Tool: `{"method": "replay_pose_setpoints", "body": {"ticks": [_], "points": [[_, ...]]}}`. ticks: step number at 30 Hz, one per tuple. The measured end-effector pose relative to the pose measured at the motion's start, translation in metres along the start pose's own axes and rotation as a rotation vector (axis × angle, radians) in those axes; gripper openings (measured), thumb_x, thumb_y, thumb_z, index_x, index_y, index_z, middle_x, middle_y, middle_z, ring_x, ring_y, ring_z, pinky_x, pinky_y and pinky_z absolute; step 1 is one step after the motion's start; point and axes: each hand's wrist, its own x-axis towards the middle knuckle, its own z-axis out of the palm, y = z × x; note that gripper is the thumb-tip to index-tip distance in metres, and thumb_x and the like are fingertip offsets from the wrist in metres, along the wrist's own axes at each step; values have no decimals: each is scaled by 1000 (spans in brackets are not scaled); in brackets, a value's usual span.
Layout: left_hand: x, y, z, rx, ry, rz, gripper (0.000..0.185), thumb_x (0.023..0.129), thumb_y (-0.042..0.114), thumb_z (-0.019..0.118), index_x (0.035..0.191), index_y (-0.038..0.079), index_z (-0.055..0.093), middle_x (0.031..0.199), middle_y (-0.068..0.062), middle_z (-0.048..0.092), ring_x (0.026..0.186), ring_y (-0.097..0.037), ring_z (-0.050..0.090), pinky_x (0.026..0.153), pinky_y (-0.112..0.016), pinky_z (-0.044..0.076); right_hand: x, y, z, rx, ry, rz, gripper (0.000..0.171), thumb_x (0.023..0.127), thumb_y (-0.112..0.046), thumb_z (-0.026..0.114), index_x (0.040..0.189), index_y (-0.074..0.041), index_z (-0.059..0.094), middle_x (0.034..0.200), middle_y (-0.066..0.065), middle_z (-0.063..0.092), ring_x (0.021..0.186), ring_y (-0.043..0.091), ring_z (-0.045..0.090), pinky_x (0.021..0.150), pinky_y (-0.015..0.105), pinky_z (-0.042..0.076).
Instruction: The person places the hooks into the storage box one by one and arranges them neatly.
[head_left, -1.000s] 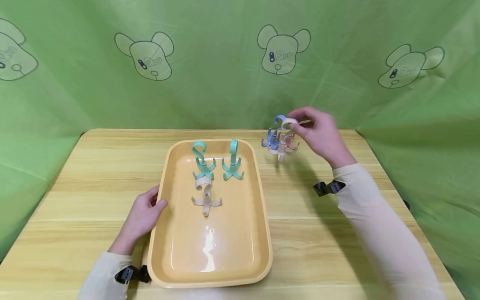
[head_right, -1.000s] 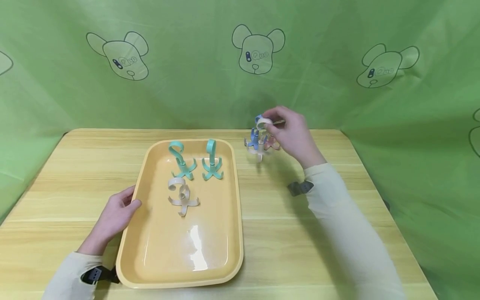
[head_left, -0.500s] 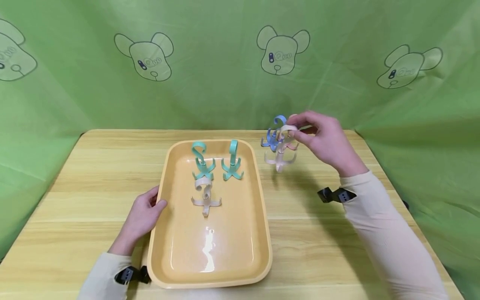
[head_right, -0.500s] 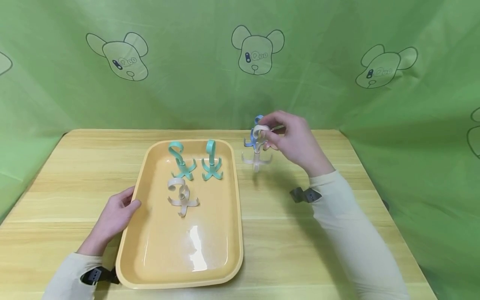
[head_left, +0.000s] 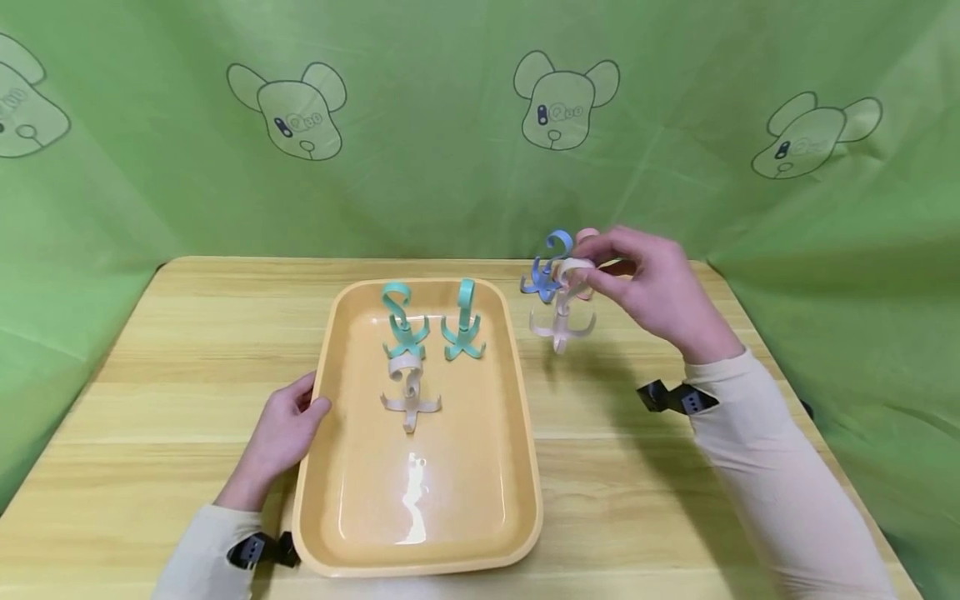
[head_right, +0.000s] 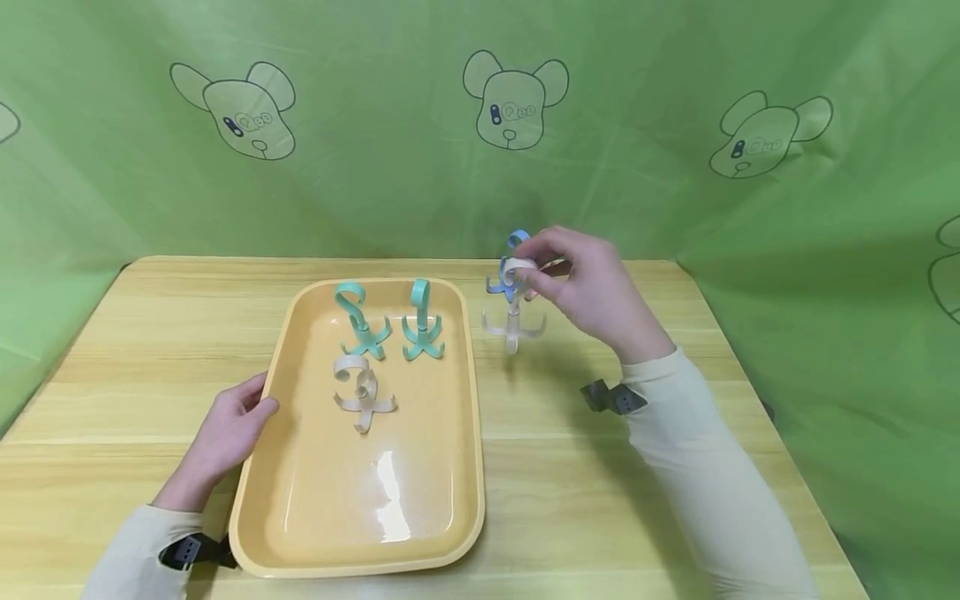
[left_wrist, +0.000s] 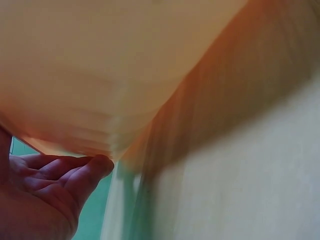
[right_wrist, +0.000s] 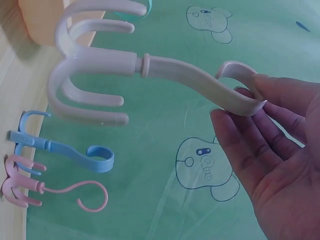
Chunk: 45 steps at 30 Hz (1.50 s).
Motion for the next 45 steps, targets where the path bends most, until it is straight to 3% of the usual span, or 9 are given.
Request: {"method": "replay_pose_setpoints", "body": {"ticks": [13,25,37,45], "points": [[0,-1,0,-4,2,11,47,92,0,46,138,-12,47,112,-31,63,91,-31,66,71,-28,56,-5,-17,2,12,-27,-66,18,87,-5,74,105,-8,74,107,0,67,93,13,63,77,22,55],[1,1,-2,23,-2,16,46,93,0,46,137,-12,48,112,-31,63,88,-31,66,68,-29,57,-12,-33,16,28,-53,-188,20,85,-1,74,103,-7,74,98,-1,69,89,13,64,75,24,56],[0,2,1,24,3,0,46,92,1,46,137,-11,49,109,-30,64,86,-31,66,67,-29,57,-13,-38,39,26,-125,-340,16,87,-3,74,101,-9,72,97,-8,67,90,9,63,77,25,56],[-1,3,-1,24,-9,2,46,94,2,46,138,-11,49,111,-31,64,87,-31,67,68,-30,57,-7,-43,59,70,-207,-366,15,89,-4,71,103,-8,70,99,-5,66,92,9,62,78,27,55]]}}
